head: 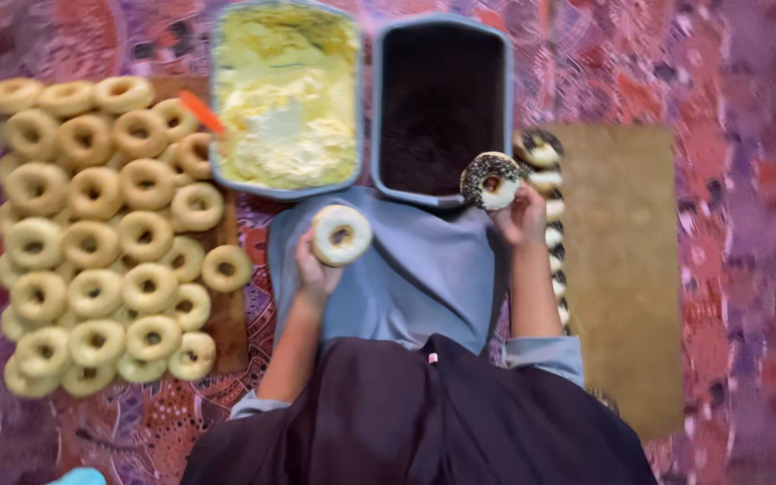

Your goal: The person splits plain donuts in half, fills them with a yellow cream from a tray, and then dips the top half into a tray of dark seeds. The finished donuts are placed in a row on a wooden board.

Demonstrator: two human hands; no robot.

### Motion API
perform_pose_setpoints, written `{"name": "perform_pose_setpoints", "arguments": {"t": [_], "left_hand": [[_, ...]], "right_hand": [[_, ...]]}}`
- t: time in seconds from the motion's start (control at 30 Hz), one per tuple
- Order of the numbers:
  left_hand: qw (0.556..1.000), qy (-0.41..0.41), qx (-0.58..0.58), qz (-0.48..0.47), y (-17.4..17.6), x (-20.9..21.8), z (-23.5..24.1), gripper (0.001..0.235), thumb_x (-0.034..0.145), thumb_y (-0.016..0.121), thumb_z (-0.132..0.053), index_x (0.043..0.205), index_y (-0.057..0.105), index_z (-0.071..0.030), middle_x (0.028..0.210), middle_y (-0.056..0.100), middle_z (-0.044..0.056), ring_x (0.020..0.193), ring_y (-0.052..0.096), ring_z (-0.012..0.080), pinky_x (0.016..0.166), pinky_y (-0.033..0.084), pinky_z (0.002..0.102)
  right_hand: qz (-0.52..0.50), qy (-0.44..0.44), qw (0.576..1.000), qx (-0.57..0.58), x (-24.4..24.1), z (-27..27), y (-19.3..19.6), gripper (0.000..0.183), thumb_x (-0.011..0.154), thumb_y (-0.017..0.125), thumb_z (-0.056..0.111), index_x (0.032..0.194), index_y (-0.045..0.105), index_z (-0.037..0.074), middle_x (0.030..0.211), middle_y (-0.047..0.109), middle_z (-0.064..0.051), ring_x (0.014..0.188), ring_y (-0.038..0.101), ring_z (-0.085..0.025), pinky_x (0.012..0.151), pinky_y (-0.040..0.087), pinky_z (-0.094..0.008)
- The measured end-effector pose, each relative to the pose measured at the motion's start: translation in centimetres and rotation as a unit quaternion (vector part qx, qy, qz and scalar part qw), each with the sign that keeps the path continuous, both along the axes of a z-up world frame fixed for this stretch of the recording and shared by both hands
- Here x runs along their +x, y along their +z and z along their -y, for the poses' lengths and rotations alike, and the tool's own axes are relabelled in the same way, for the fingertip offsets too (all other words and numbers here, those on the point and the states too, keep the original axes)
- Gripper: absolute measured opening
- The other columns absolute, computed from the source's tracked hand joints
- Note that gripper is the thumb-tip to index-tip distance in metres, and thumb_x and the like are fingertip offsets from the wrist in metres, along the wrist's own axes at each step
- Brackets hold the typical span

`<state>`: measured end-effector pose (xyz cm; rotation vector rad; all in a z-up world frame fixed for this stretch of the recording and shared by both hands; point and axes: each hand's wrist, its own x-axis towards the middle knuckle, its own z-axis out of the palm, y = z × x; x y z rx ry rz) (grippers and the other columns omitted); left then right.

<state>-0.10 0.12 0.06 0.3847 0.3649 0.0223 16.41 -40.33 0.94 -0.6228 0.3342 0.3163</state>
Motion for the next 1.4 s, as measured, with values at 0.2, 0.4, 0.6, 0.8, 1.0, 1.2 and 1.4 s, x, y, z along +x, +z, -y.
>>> {"name": "perform_pose_setpoints", "arguments": {"t": [0.2, 0.4, 0.6, 0.8, 1.0, 1.2, 1.4], "left_hand": [[0.999, -0.009, 0.047, -0.006, 1.9, 0.2, -2.0, 0.053, 0.101, 0.04, -0.035, 0.139, 0.059, -0.003, 0.134, 0.066, 0.015, 0.126, 0.063, 0.0312, 0.114, 0.049, 0.052], [0.998, -0.034, 0.018, -0.055, 5.5, 0.8, -2.4, 0.055, 0.098, 0.04, -0.039, 0.138, 0.06, -0.006, 0.137, 0.065, 0.013, 0.13, 0.062, 0.0332, 0.114, 0.049, 0.056], [0.995, -0.048, 0.06, -0.066, 7.0, 1.3, -1.1, 0.054, 0.097, 0.039, -0.039, 0.136, 0.061, -0.007, 0.137, 0.064, 0.013, 0.13, 0.061, 0.0334, 0.111, 0.05, 0.057], [0.994, -0.043, 0.048, -0.084, 8.1, 1.0, -0.6, 0.055, 0.098, 0.039, -0.037, 0.138, 0.059, -0.005, 0.139, 0.064, 0.014, 0.131, 0.062, 0.0356, 0.111, 0.051, 0.06], [0.985, -0.105, 0.084, -0.107, 10.0, 0.7, -0.4, 0.059, 0.092, 0.037, -0.045, 0.133, 0.059, -0.009, 0.129, 0.067, 0.014, 0.117, 0.067, 0.0371, 0.095, 0.054, 0.064], [0.979, -0.177, 0.104, 0.002, 7.0, 0.5, 3.0, 0.048, 0.114, 0.043, -0.038, 0.142, 0.056, -0.001, 0.134, 0.064, 0.017, 0.12, 0.066, 0.0298, 0.108, 0.055, 0.049], [0.942, -0.324, 0.081, -0.045, 5.5, 1.8, 9.6, 0.035, 0.104, 0.052, -0.033, 0.134, 0.04, -0.019, 0.122, 0.06, 0.014, 0.107, 0.066, 0.0285, 0.091, 0.055, 0.051]], "right_hand": [[-0.036, -0.186, 0.981, -0.037, -15.2, 14.1, 0.9, 0.034, 0.095, 0.055, 0.015, 0.125, 0.069, 0.007, 0.121, 0.073, -0.011, 0.107, 0.068, -0.028, 0.086, 0.051, -0.043], [-0.08, -0.405, 0.887, -0.205, -29.2, 24.6, 3.0, 0.029, 0.096, 0.054, -0.001, 0.124, 0.058, 0.004, 0.119, 0.068, -0.017, 0.11, 0.068, -0.03, 0.096, 0.062, -0.045], [-0.275, -0.32, 0.84, -0.342, -34.9, 26.9, 3.2, 0.033, 0.096, 0.052, -0.001, 0.126, 0.048, 0.01, 0.11, 0.065, -0.011, 0.099, 0.067, -0.027, 0.084, 0.061, -0.046], [-0.315, -0.126, 0.704, -0.624, -34.9, 25.9, 2.3, 0.012, 0.094, 0.061, 0.005, 0.104, 0.067, 0.009, 0.094, 0.07, -0.01, 0.08, 0.066, -0.022, 0.073, 0.055, -0.042], [-0.254, 0.026, 0.391, -0.884, -35.6, 26.7, 3.1, 0.014, 0.09, 0.069, 0.014, 0.098, 0.081, 0.015, 0.093, 0.073, -0.021, 0.082, 0.068, -0.036, 0.077, 0.054, -0.046], [-0.045, -0.106, 0.808, -0.577, -23.8, 17.6, 6.3, 0.025, 0.104, 0.056, 0.011, 0.121, 0.072, 0.003, 0.11, 0.072, -0.007, 0.087, 0.064, -0.012, 0.077, 0.055, -0.029], [0.105, 0.401, 0.904, -0.103, -11.1, -1.3, 10.2, 0.067, 0.103, 0.057, 0.042, 0.157, 0.042, 0.006, 0.141, 0.06, -0.016, 0.121, 0.063, -0.023, 0.109, 0.05, -0.043]]}}
